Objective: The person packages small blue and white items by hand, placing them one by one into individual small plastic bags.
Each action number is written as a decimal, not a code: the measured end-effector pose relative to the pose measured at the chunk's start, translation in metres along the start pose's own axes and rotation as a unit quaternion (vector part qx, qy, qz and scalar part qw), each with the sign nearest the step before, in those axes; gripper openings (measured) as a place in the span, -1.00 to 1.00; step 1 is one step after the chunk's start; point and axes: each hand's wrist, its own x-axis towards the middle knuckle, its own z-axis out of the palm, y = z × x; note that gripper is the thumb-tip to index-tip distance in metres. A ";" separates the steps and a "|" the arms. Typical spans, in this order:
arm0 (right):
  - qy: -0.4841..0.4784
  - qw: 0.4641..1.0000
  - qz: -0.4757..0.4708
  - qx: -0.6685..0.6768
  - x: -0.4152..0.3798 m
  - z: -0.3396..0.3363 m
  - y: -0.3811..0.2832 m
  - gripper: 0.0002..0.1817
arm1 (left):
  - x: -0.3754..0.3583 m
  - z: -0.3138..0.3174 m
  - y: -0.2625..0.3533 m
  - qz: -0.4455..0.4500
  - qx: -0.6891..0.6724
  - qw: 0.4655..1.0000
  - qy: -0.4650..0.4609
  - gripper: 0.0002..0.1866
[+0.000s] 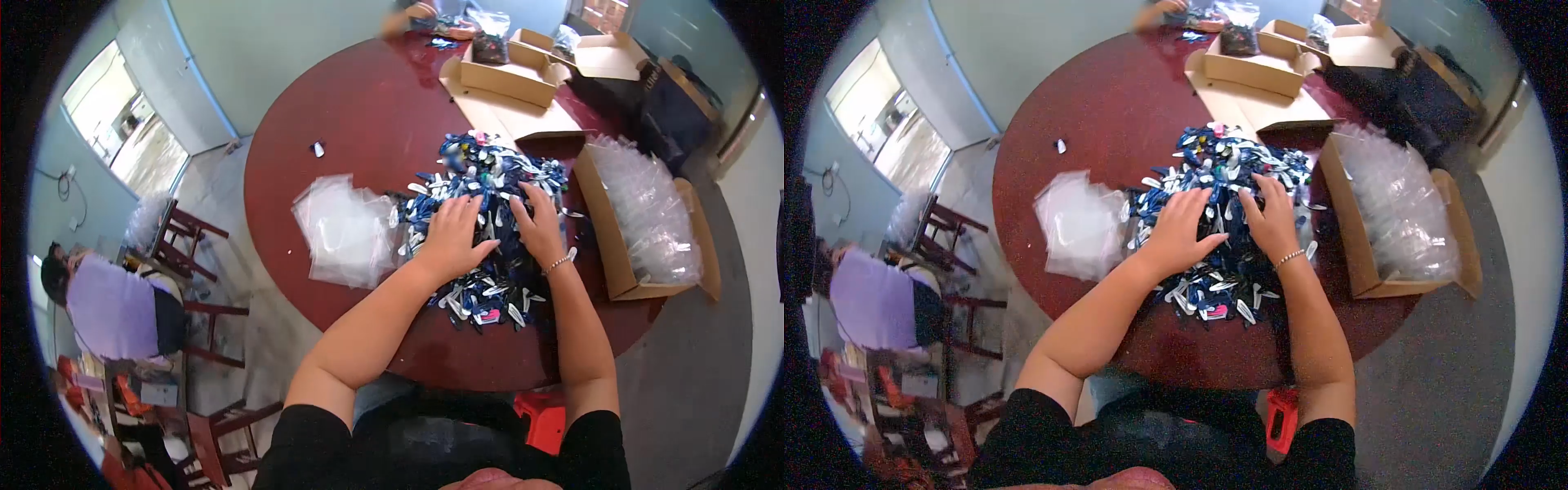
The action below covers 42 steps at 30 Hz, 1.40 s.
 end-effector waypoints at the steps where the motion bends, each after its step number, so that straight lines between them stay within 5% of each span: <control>1: -0.032 0.999 0.007 0.033 0.000 0.000 -0.010 -0.55 | 0.000 0.002 -0.001 -0.008 -0.004 1.000 0.001 -0.18; 6: -0.048 0.990 -0.130 -0.018 -0.013 -0.001 -0.046 -0.50 | 0.000 0.001 0.000 -0.043 -0.016 0.999 -0.008 -0.19; 10: -0.110 0.978 -0.173 -0.036 -0.015 -0.007 -0.063 -0.50 | 0.006 0.015 -0.018 0.017 -0.092 0.994 0.064 -0.31; 11: -0.119 0.978 -0.167 -0.030 -0.016 -0.007 -0.066 -0.52 | 0.007 0.020 -0.020 0.036 -0.086 0.989 0.116 -0.39; 12: -0.130 0.978 -0.164 0.007 -0.017 -0.006 -0.065 -0.54 | 0.011 0.008 -0.013 -0.006 -0.121 0.990 0.068 -0.45; 23: -0.188 0.969 -0.151 -0.045 -0.014 0.001 -0.034 -0.37 | 0.017 0.017 -0.021 -0.081 -0.118 0.984 0.109 -0.79; 24: -0.193 0.968 -0.155 -0.053 -0.012 0.000 -0.033 -0.40 | 0.018 0.025 -0.025 -0.063 -0.123 0.977 0.162 -0.81; 42: -0.126 0.976 -0.156 -0.085 0.008 -0.006 0.039 -0.62 | 0.025 0.025 -0.012 -0.021 -0.161 0.968 0.193 -0.88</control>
